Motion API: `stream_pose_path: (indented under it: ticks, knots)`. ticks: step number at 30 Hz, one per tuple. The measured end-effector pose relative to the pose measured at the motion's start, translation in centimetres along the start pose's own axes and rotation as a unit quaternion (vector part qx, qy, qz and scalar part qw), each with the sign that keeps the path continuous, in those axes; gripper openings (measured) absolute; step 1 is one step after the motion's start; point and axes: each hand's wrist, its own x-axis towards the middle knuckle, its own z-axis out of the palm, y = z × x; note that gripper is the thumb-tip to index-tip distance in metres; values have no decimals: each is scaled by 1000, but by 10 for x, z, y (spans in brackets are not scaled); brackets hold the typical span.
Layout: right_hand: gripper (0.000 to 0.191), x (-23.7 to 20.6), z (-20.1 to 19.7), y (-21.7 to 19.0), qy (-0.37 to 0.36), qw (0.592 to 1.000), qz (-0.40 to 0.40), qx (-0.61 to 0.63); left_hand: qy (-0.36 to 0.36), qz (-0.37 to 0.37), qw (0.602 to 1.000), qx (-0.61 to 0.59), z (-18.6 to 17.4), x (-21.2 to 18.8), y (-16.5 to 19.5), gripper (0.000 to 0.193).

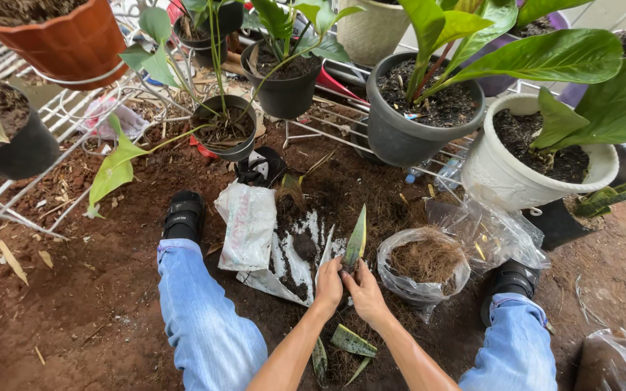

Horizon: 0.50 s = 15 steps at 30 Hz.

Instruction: The person sits on the ground and works on snake plant leaves, holding each leaf and pulling or trimming away the root material at its base, setting processed leaves aside on the soil. A bag of dry roots and a white sack sit nearby as they handle the leaves one at a time.

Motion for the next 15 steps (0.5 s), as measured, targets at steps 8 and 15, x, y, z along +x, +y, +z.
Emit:
stream_pose_path:
  ticks: [8, 15]
  knots:
    - [48, 10, -4, 3, -31, 999, 2, -11, 47, 2, 993, 111, -4, 8, -8, 48]
    - [55, 11, -6, 4, -27, 999, 30, -34, 67, -20, 993, 97, -4, 7, -10, 51]
